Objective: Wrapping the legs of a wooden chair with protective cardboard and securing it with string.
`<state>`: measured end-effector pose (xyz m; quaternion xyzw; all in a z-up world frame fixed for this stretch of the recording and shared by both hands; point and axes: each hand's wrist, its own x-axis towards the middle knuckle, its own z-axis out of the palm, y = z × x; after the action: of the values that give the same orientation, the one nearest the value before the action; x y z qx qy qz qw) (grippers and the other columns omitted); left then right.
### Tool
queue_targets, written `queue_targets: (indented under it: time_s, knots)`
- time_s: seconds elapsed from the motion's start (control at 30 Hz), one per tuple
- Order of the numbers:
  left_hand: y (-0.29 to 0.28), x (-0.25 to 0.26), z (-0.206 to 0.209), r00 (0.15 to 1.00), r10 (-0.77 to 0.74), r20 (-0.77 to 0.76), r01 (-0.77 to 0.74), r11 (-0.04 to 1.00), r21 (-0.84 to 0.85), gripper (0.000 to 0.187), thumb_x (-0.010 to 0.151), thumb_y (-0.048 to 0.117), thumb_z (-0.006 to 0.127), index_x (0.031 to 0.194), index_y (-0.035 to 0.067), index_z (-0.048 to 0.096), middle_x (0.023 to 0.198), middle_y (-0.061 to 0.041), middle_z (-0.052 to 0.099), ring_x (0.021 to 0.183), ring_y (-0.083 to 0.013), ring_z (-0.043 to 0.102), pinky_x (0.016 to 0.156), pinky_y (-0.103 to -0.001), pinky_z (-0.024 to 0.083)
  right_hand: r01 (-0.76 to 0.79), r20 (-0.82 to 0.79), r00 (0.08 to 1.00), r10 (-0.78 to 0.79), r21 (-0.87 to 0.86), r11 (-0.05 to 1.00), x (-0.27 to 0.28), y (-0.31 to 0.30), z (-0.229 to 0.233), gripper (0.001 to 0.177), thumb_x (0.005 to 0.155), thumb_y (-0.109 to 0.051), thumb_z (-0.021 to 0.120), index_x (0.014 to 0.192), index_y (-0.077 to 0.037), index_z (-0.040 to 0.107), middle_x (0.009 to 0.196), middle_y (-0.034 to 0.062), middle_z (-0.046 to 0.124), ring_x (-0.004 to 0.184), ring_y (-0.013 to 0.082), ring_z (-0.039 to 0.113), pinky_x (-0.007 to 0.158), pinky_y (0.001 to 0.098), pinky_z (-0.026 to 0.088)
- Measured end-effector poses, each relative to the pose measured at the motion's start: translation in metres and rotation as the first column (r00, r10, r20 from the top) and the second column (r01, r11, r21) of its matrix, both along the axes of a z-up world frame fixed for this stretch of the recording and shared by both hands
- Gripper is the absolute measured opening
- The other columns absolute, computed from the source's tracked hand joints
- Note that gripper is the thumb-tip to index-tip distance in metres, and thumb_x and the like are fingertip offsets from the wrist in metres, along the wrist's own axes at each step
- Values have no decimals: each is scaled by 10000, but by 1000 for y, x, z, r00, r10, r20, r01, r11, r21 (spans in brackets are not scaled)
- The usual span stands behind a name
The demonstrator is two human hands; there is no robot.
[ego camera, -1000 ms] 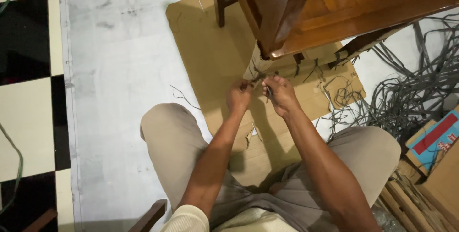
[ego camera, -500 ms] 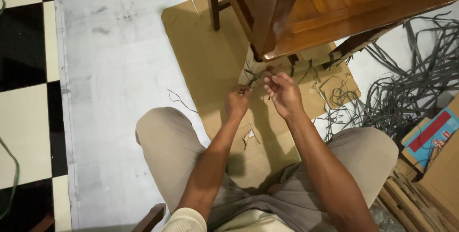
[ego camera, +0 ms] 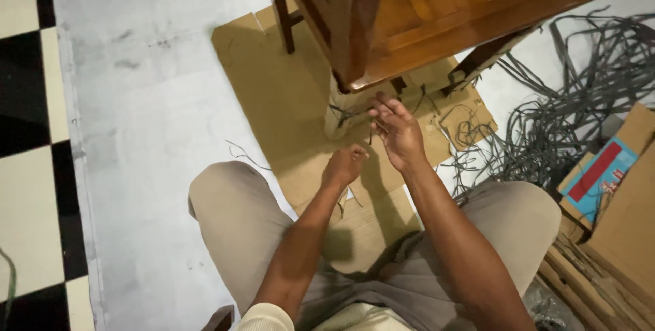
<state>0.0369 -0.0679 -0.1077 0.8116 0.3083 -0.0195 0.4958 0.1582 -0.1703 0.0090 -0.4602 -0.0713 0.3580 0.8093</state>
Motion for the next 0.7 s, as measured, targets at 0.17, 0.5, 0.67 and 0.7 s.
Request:
queue_targets:
  time_s: [0.17,0.5,0.67,0.7]
  knots:
    - [-22,17,-1,987,-106,117,113,992,-51,205,855,304,705,1008,184,773,986,-87,784,950,-260,751,826,-400,574,99,5,995,-99,-88,991,8,-30,-5,427,979,-80,579,1401,-28,538,1313,82,665,1096,159,641,920,334,506]
    - [-85,46,2,967,-255,24,256,966,-46,228,870,300,672,1018,173,791,986,-121,779,943,-321,726,831,-430,561,264,43,963,-266,-349,899,18,-116,-19,405,951,-116,600,1347,-35,623,1255,56,706,1017,125,640,854,289,500]
    - [-110,55,-15,931,-365,10,365,931,1,234,867,317,680,1018,174,786,971,-115,784,940,-313,739,833,-420,567,297,68,951,-302,-475,828,13,-159,-29,364,964,-153,602,1316,-72,650,1228,26,721,1003,111,644,839,285,495]
    - [-114,57,-13,926,-377,5,377,926,0,231,876,328,685,1002,165,791,965,-114,786,937,-306,748,838,-410,572,286,79,954,-290,-533,796,13,-166,-30,361,961,-163,595,1308,-86,658,1217,8,726,1002,103,649,845,283,501]
